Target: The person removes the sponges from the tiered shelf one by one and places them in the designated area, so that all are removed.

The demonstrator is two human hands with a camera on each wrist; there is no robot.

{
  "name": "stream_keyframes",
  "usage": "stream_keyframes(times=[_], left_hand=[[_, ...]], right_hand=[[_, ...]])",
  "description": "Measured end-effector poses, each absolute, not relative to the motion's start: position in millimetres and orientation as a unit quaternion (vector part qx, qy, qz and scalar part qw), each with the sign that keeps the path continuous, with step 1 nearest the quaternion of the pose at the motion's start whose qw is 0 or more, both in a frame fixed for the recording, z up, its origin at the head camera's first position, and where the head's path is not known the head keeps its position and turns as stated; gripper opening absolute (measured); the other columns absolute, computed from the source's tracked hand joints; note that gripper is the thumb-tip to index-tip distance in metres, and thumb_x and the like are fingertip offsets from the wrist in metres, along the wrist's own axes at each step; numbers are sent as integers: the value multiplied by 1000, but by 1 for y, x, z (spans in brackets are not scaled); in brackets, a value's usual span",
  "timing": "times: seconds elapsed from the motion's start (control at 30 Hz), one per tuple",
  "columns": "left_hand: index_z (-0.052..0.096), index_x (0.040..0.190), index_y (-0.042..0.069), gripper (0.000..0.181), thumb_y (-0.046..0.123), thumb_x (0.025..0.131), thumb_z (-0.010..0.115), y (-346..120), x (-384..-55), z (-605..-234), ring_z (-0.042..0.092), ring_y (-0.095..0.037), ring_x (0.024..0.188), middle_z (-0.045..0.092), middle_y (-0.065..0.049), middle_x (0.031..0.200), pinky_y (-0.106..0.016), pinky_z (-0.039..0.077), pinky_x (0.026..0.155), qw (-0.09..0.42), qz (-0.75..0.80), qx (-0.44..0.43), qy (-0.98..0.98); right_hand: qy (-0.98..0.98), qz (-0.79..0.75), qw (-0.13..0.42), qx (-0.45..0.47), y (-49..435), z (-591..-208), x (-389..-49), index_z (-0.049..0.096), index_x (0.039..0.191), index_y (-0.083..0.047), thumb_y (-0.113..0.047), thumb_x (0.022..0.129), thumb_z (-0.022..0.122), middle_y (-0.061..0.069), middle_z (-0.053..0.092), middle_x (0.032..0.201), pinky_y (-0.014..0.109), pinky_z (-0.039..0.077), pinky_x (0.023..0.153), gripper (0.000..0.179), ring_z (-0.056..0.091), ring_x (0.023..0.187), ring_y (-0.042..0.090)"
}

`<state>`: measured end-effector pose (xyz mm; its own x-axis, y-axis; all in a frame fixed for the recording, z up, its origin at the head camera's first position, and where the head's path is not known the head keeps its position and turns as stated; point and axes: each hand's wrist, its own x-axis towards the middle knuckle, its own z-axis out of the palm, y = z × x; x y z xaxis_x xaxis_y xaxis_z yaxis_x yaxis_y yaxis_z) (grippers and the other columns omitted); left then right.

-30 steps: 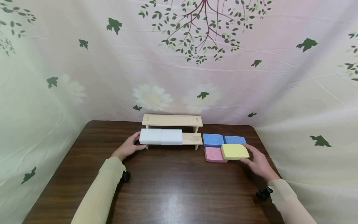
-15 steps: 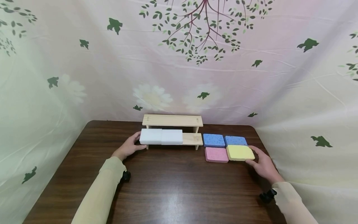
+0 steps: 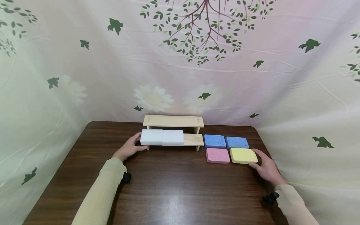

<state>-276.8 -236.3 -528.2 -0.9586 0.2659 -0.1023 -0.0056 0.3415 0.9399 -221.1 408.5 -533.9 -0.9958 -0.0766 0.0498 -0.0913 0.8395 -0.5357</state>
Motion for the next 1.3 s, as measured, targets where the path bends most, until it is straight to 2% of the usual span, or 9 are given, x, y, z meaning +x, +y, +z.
stream_keyframes(times=[0.33,0.93,1.3], left_hand=[[28,165,5,84,8,96,77,-237,-277,-529,30,-43,155,37,-24,165,-64,23,123,122,571,80,808],[29,164,3,83,8,96,77,-237,-277,-528,33,-44,152,39,-26,163,-65,24,123,118,569,85,809],[28,165,4,84,8,97,77,-237,-276,-526,30,-44,154,37,-24,165,-65,23,123,122,570,84,808]], right_hand=[[-958,280,25,55,410,-541,-224,40,153,7,-13,97,78,37,45,152,73,36,107,71,41,139,57],[-962,267,7,55,411,-547,-225,40,152,8,-12,94,79,38,45,151,72,35,109,73,42,138,57],[-966,253,-15,56,411,-546,-228,40,152,10,-14,93,81,40,45,149,73,36,107,76,43,135,59]])
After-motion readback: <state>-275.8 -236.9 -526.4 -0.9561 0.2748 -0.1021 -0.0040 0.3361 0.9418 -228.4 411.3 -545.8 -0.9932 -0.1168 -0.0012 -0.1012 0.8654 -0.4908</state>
